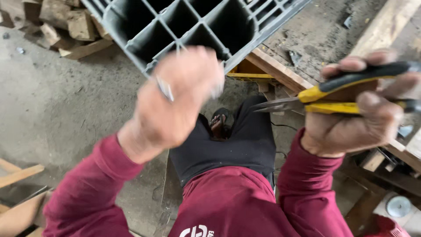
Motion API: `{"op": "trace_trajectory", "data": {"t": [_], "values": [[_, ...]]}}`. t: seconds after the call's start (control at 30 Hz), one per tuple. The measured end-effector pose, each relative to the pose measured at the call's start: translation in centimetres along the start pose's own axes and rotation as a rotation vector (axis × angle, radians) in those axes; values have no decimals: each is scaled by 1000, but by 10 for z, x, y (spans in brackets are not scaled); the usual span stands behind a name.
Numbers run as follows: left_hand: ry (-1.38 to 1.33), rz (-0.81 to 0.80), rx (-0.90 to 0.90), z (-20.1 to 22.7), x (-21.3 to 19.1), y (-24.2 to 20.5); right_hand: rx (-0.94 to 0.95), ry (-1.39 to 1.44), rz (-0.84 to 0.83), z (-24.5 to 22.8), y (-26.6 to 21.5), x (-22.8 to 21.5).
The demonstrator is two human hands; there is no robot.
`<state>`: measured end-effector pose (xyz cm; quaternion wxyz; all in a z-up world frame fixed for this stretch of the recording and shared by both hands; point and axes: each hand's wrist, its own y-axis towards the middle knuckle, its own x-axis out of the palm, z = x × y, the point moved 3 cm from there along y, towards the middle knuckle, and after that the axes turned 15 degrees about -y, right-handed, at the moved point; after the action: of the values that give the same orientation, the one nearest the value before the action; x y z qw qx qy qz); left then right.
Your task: The person uses a soldering iron to melt and fuse the seams of a grey plastic crate, then uses pliers to trim excess plastic. The person is sitting on the floor in a workshop environment.
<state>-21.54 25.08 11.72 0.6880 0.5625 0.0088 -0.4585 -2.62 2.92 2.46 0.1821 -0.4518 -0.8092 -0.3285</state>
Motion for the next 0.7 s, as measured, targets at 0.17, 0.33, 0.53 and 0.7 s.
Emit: {"op": "trace_trajectory", "data": {"t": [0.17, 0.33, 0.53, 0.7], "values": [[-236, -35, -408, -31, 16, 54, -12, -58, 101, 2, -14, -10], [-251, -238, -395, -10, 101, 29, -8, -148, 262, -6, -49, -41], [-330, 71, -472, -45, 203, -22, 128, -211, 301, -6, -68, -68], [137, 153, -500, -143, 275, -17, 181, -228, 287, -5, -66, -72]]}}
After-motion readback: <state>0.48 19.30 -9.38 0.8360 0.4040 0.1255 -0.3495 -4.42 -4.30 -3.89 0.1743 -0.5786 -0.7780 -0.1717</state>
